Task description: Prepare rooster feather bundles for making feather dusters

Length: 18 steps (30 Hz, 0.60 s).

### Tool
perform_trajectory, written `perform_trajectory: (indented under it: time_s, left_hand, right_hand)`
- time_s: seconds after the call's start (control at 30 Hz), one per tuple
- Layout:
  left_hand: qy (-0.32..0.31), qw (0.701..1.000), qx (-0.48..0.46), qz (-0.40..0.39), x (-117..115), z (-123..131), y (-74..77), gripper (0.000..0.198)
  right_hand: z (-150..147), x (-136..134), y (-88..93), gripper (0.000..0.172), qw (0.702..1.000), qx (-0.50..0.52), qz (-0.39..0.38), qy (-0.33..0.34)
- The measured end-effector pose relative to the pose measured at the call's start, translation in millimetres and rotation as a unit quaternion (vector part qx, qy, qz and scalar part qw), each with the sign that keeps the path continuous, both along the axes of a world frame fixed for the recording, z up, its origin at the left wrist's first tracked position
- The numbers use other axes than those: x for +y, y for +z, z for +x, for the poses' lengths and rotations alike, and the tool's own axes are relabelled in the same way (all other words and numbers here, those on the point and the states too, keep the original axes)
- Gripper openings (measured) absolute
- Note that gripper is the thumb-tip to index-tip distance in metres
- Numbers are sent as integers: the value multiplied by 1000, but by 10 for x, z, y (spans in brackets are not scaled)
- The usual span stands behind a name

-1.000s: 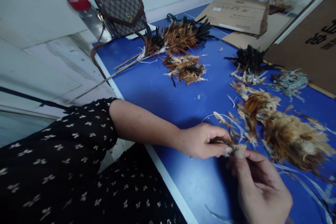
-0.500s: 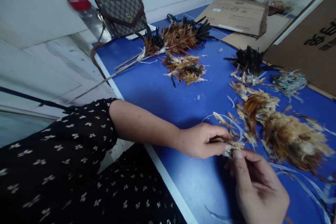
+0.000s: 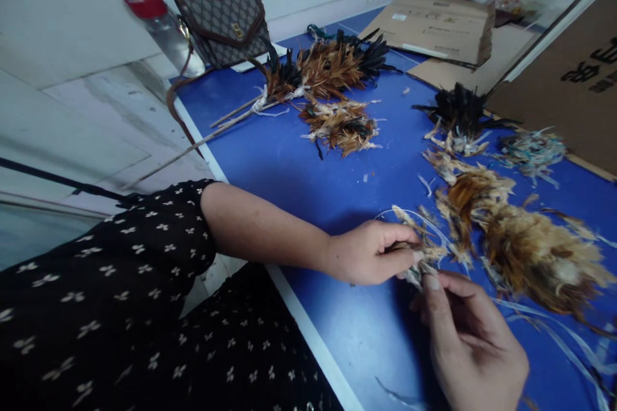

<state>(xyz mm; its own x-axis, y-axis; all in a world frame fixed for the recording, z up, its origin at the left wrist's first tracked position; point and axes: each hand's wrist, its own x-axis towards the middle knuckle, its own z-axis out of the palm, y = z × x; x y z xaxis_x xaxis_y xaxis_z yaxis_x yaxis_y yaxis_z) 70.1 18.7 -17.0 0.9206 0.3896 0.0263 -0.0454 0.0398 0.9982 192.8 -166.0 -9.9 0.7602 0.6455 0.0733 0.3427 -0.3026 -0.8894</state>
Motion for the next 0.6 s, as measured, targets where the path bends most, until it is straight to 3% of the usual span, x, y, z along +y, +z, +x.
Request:
perform_trajectory:
  time_s: [0.43, 0.6]
  left_hand:
    - [-80, 995, 30, 47, 53, -25, 21, 15]
    - [-56, 998, 10, 8, 62, -45, 63, 15]
  right_hand:
    - [7, -12, -25, 57, 997, 25, 20, -75]
    - [23, -18, -42, 56, 998, 25, 20, -63]
